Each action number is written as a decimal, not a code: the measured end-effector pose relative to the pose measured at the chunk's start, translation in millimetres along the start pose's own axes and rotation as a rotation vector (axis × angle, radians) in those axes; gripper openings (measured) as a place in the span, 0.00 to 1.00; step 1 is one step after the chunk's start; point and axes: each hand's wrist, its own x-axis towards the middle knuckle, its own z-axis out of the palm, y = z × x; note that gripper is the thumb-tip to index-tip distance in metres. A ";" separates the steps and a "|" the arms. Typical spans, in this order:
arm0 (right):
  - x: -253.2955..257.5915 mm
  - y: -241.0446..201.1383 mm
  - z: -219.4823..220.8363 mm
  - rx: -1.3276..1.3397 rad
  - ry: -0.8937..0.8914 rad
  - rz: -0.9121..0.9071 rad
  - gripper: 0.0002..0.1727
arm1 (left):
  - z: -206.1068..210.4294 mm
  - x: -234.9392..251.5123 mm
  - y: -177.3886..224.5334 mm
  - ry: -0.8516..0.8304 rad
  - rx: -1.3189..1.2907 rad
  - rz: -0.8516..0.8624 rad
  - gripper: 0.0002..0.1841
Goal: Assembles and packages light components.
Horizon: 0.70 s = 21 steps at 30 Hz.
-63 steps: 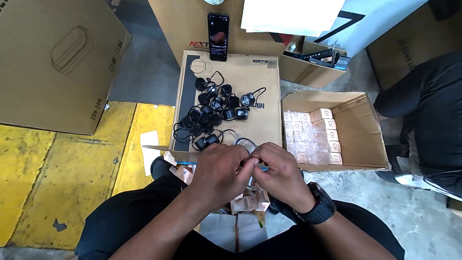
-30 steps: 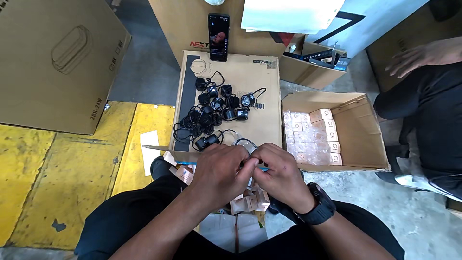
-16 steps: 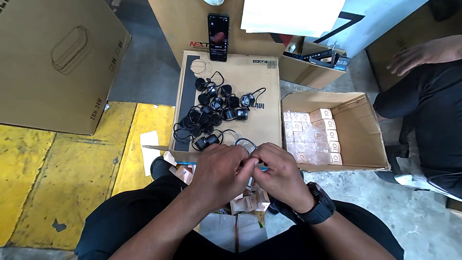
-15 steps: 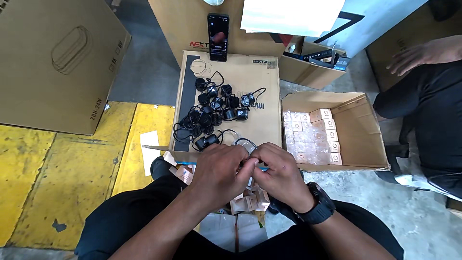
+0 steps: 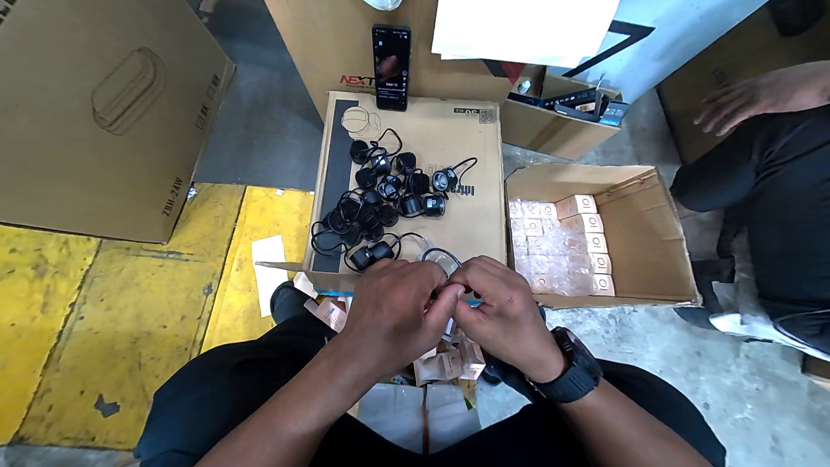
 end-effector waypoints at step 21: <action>-0.7 0.9 0.6 0.004 -0.001 -0.002 0.08 | -0.3 -0.2 0.0 -0.007 0.006 0.005 0.16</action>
